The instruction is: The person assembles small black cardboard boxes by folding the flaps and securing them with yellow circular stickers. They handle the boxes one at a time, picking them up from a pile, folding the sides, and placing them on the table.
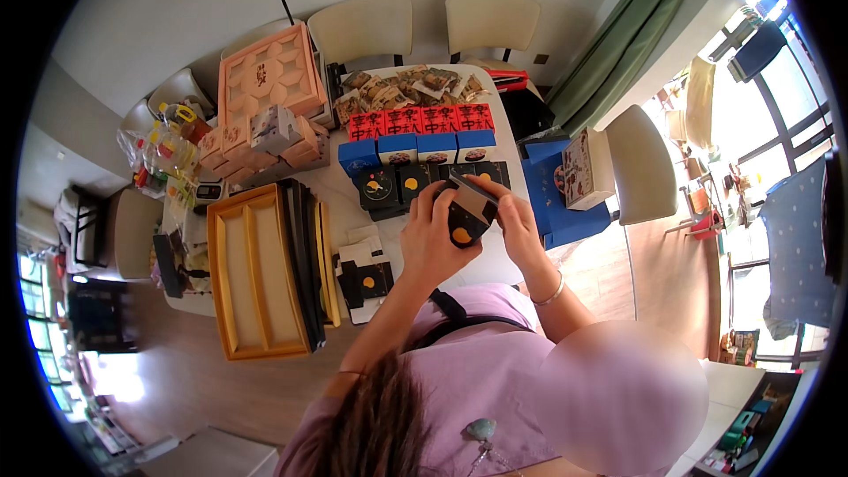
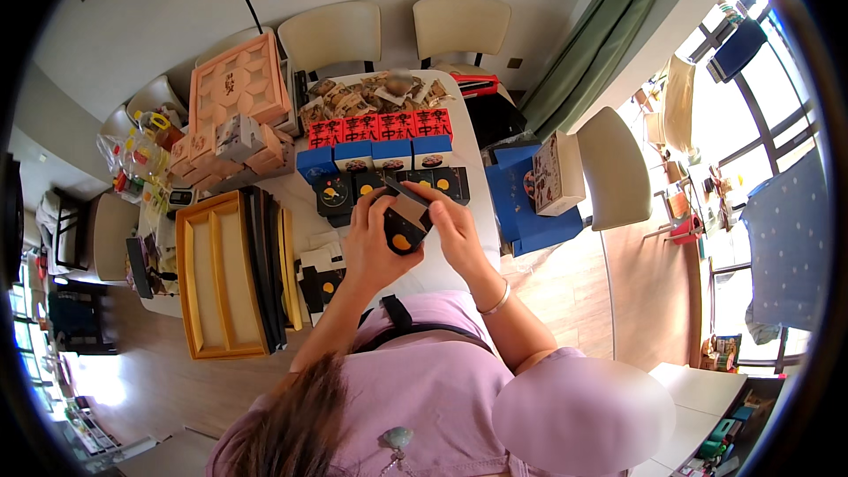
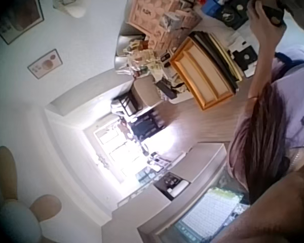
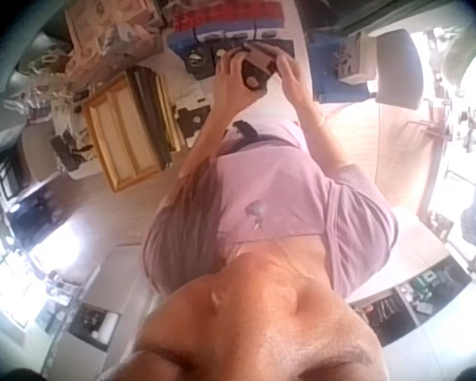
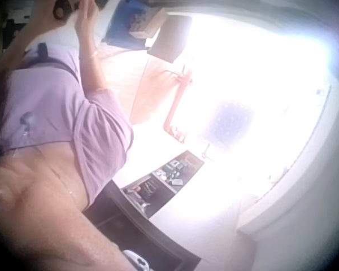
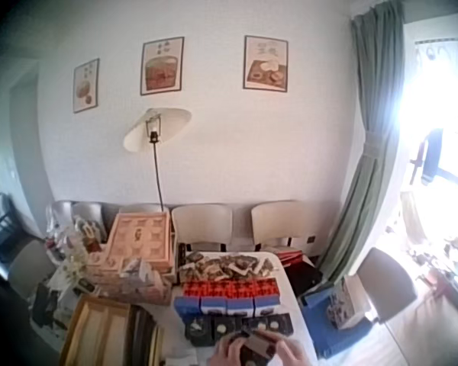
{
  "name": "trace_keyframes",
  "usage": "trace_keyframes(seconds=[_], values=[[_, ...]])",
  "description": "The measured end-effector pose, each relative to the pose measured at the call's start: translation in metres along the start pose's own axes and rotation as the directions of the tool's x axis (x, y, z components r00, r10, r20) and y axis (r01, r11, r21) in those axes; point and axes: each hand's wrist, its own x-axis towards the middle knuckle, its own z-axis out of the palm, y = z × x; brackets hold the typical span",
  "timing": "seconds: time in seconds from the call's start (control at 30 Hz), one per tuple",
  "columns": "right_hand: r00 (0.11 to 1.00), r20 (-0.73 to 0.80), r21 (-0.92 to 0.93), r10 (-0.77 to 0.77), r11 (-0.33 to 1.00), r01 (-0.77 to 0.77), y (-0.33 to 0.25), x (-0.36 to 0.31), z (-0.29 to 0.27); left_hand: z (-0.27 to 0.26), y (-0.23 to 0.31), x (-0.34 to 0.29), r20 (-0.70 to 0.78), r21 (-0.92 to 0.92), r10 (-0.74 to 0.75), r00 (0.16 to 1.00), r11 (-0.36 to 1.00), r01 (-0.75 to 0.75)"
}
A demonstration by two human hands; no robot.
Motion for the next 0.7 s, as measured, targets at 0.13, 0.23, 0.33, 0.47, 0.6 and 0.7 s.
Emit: trace_keyframes(seconds=[0.13, 0.23, 0.33, 0.47, 0.6, 0.7], values=[[1.0, 0.004, -0.031, -0.022, 0.999, 0.022, 0.014, 0.001, -0.008, -0.002, 0.002, -0.001, 0.045, 0.06, -0.015, 0.999, 0.998, 0.012], [0.994, -0.065, -0.074, -0.089, 0.994, 0.084, 0.026, -0.001, -0.006, -0.001, -0.001, -0.004, 0.007, 0.039, -0.019, 1.0, 0.999, 0.018], [0.977, -0.175, 0.013, -0.123, 0.992, 0.127, 0.029, -0.002, 0.002, -0.003, 0.002, -0.004, -0.037, 0.001, -0.005, 0.999, 1.0, 0.005], [0.961, -0.224, -0.039, -0.162, 0.987, 0.157, 0.036, -0.005, 0.003, -0.004, 0.005, -0.004, -0.023, 0.012, -0.004, 1.0, 1.0, 0.004], [0.967, -0.179, -0.055, -0.181, 0.983, 0.174, 0.036, -0.006, 0.003, -0.005, 0.004, -0.005, -0.009, 0.001, -0.011, 1.0, 1.0, 0.011], [0.971, -0.172, -0.052, -0.164, 0.986, 0.158, 0.034, -0.007, 0.005, -0.005, 0.002, -0.005, -0.012, -0.006, -0.016, 1.0, 1.0, 0.016]])
